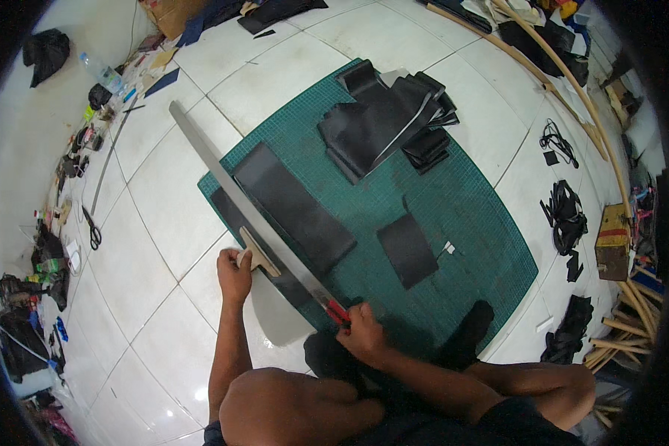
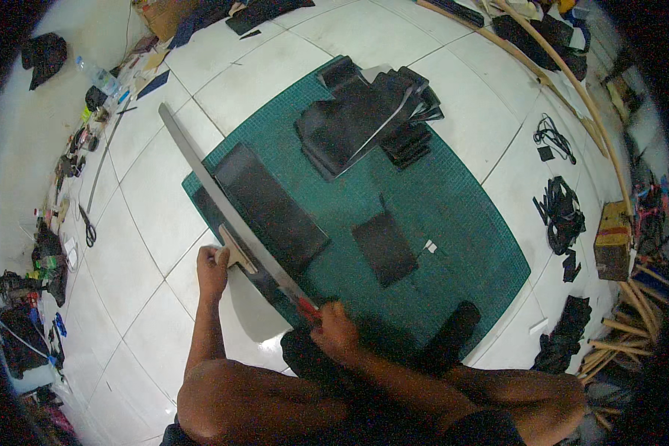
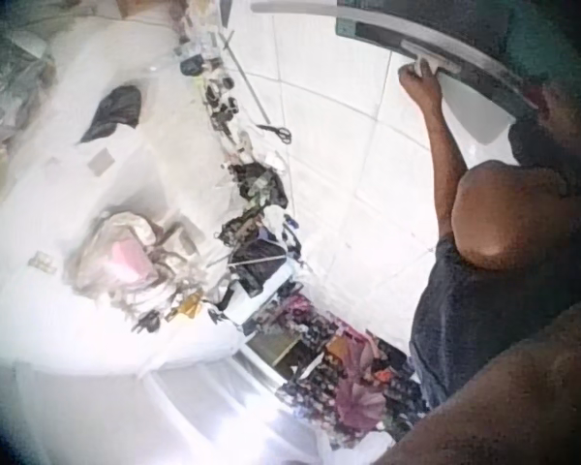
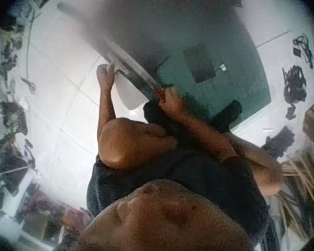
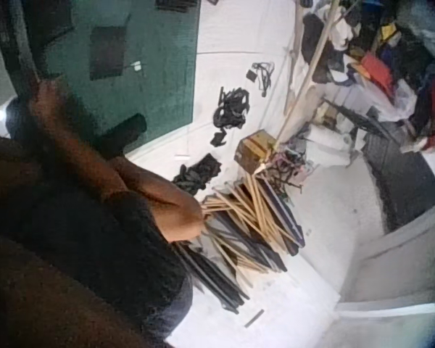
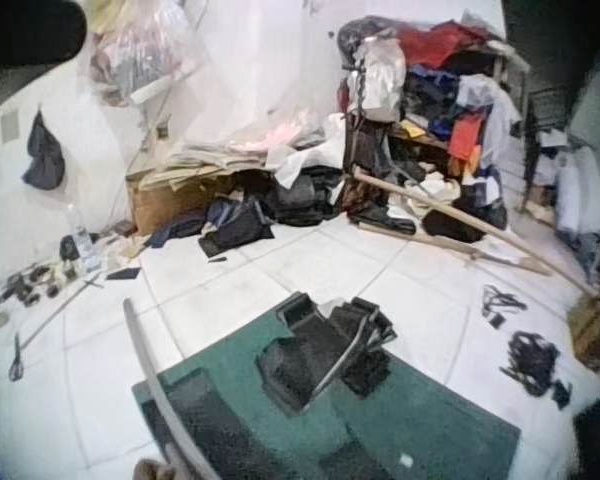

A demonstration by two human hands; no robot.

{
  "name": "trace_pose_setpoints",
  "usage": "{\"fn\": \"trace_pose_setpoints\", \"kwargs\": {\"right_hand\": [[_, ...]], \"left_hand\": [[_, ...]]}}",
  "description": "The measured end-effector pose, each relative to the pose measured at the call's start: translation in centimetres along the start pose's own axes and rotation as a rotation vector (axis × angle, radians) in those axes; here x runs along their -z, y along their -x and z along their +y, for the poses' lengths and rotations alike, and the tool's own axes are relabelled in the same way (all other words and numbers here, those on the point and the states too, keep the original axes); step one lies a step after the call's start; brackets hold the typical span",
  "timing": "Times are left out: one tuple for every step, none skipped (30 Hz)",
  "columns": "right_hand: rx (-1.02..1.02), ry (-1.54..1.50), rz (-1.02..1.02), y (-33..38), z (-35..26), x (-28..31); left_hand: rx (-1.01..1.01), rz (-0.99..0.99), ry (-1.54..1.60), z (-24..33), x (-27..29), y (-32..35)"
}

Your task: The person uses a metal ruler and a utility knife to cut strips of black fabric on a green cutting mat, then stacks and organizes the cut pieces.

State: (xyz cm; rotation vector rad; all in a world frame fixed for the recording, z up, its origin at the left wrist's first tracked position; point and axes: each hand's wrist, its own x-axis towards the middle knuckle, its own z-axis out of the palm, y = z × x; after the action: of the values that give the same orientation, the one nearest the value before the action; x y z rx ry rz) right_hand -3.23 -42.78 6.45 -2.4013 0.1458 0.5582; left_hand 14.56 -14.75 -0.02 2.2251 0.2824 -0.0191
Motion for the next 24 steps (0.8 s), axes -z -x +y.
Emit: {"fn": "trace_pose_setpoints", "kwargs": {"right_hand": [[-0.01, -0.062, -0.018, 0.0, -1.1, 0.1], [-0.029, -0.122, -0.034, 0.0, -2.0, 0.3], [-0.017, -0.158, -0.021, -0.5, -2.7, 0.7], [-0.004, -0.196, -0.008, -1.3, -3.4, 1.2], [0.02, -0.238, -0.003, -2.3, -4.3, 1.9], [0.051, -0.246, -0.008, -3.4, -5.4, 3.6], [0.079, -0.252, -0.007, -4.8, -6.6, 6.3], [0.088, -0.251, 0.007, -6.3, -6.8, 9.3], [0.182, -0.183, 0.086, -7.6, -6.2, 12.0], [0.286, -0.103, 0.163, -8.8, -6.1, 15.1], [0.268, -0.024, 0.142, -9.4, -6.8, 19.3], [0.25, 0.05, 0.119, -9.6, -7.4, 23.4], [0.287, 0.222, 0.182, -9.8, -6.7, 26.7], [0.323, 0.4, 0.238, -9.3, -5.7, 30.0], [0.394, 0.447, 0.289, -8.4, -4.3, 33.2], [0.487, 0.475, 0.336, -7.5, -3.0, 35.7], [0.369, 0.51, 0.33, -5.6, -3.5, 38.1], [0.35, 0.551, 0.376, -3.7, -2.4, 40.2], [0.283, 0.55, 0.399, -2.1, -1.9, 41.7], [0.293, 0.532, 0.439, -0.8, -0.2, 42.7], [0.237, 0.589, 0.504, 0.9, 1.7, 43.7], [0.169, 0.559, 0.541, 2.6, 4.2, 43.9], [0.1, 0.528, 0.581, 4.0, 7.2, 43.8], [0.081, 0.521, 0.642, 5.5, 11.0, 43.1]], "left_hand": [[0.018, 0.028, -0.012, -0.6, 0.3, 0.5], [0.036, 0.047, -0.02, -0.3, 0.2, 1.0], [0.05, 0.068, -0.024, 0.3, 0.2, 1.5], [0.188, 0.069, 0.053, 0.9, 0.5, 2.0], [0.242, 0.047, 0.199, 0.0, 1.5, 2.2], [0.298, 0.014, 0.349, -1.7, 2.9, 2.2], [0.351, -0.026, 0.5, -3.1, 3.9, 2.1], [0.381, -0.042, 0.53, -2.6, 4.5, 2.3], [0.408, -0.074, 0.563, -1.4, 5.0, 2.4], [0.379, -0.059, 0.597, -1.6, 5.6, 2.4], [0.355, -0.037, 0.63, -2.1, 6.3, 2.4], [0.313, -0.004, 0.632, -2.0, 6.9, 2.5], [0.273, 0.027, 0.637, -1.4, 7.1, 2.5], [0.262, 0.031, 0.651, -0.2, 7.1, 2.5], [0.25, 0.056, 0.655, 0.5, 7.2, 2.5], [0.201, 0.073, 0.671, -0.2, 8.1, 2.1], [0.141, 0.091, 0.705, 0.1, 8.9, 1.8], [0.077, 0.098, 0.738, 1.0, 9.6, 1.6], [0.014, 0.107, 0.766, 1.8, 10.8, 1.3], [-0.002, 0.096, 0.766, 4.6, 12.1, 1.4], [-0.07, 0.064, 0.731, 4.1, 13.0, 0.5], [-0.148, 0.051, 0.716, 5.8, 12.9, -0.1], [-0.227, 0.037, 0.703, 8.2, 13.2, -0.3], [-0.24, 0.018, 0.609, 9.8, 13.6, -1.0]]}}
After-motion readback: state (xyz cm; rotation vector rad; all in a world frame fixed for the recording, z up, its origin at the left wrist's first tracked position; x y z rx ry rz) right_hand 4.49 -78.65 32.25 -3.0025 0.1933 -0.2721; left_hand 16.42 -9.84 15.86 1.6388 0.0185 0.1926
